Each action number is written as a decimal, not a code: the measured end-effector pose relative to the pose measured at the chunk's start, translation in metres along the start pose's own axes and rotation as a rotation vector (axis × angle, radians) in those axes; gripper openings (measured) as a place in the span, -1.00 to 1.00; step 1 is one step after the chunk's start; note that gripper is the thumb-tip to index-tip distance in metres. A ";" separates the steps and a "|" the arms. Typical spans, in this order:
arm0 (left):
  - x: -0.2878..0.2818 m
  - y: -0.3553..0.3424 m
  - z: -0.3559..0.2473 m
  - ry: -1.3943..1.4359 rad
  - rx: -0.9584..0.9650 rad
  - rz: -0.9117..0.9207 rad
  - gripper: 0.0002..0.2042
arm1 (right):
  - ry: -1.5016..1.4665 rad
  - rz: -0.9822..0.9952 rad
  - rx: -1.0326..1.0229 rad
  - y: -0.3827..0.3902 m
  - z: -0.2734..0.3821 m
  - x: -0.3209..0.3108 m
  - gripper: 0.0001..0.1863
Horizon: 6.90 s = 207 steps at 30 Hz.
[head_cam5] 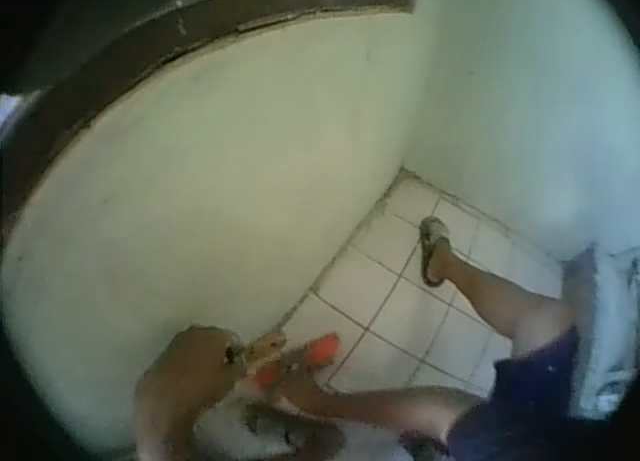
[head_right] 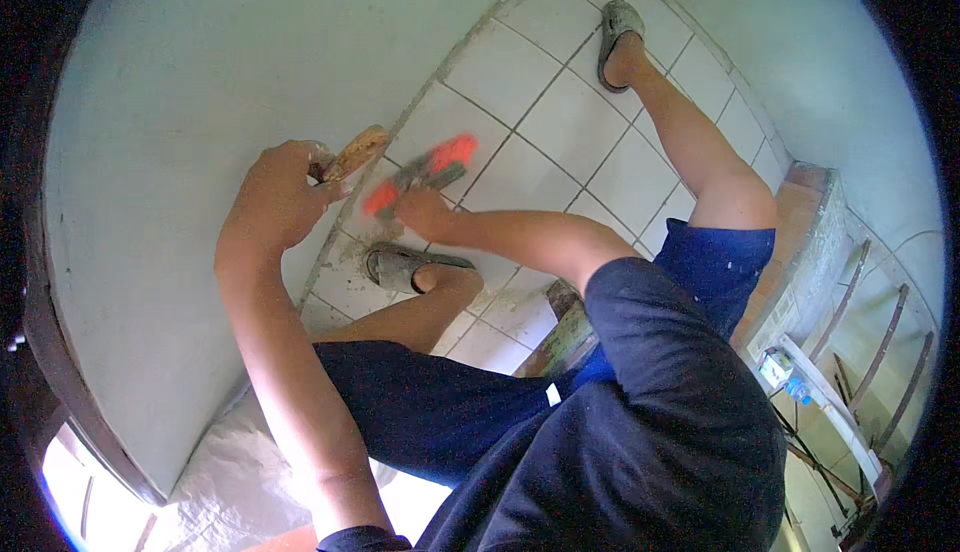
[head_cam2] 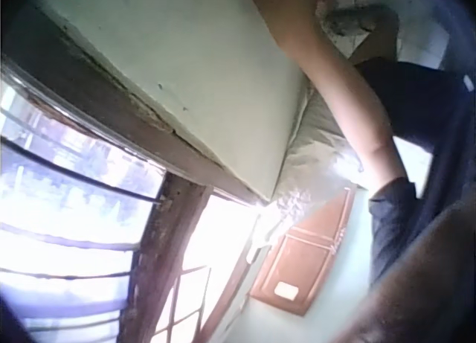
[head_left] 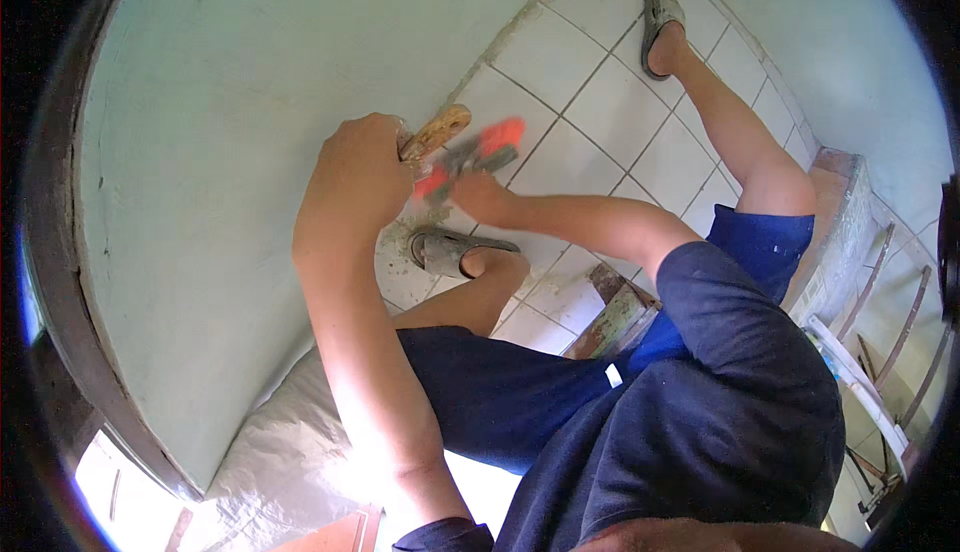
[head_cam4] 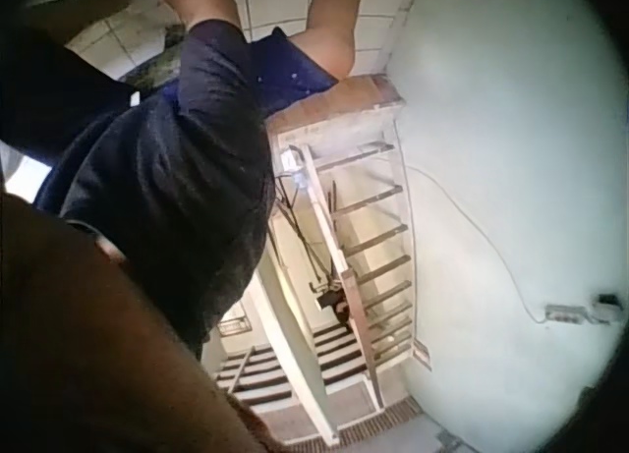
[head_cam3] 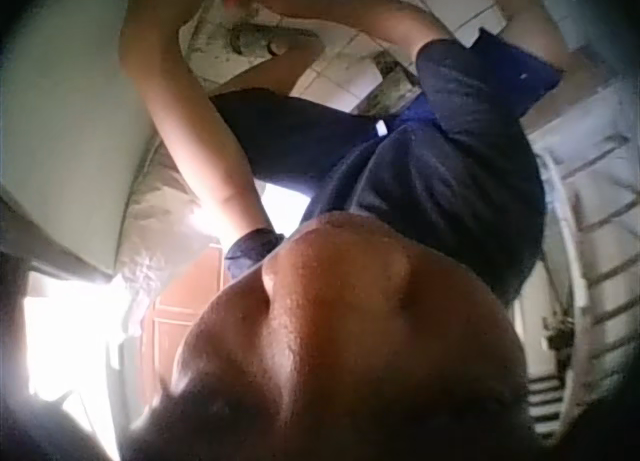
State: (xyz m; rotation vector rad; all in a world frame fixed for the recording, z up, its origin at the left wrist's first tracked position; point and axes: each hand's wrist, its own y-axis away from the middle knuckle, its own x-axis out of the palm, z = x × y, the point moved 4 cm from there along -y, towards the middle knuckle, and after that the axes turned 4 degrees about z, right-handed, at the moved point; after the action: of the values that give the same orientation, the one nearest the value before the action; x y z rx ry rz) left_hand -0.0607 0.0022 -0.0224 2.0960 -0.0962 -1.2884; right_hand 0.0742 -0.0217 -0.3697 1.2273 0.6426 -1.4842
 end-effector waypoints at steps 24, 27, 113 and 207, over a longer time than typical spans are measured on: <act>0.003 0.009 -0.010 0.011 -0.038 0.016 -0.69 | -0.367 0.150 0.078 -0.024 0.076 0.006 -0.76; 0.000 0.011 -0.012 -0.014 0.000 0.004 -0.69 | -0.238 0.125 -0.074 -0.003 0.108 -0.015 -0.76; 0.002 -0.021 -0.115 -0.081 0.156 0.089 -0.63 | -0.260 0.220 0.855 0.176 -0.086 -0.076 -0.42; 0.117 0.033 -0.517 -0.257 0.946 -0.114 -0.66 | -0.828 0.007 1.892 0.539 -0.174 0.081 -0.70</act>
State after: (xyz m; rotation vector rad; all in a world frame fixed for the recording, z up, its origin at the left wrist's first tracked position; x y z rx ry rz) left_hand 0.4299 0.1891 0.0573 2.6895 -0.8537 -1.7996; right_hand 0.6450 -0.0617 -0.3896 1.4986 -1.7208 -2.2718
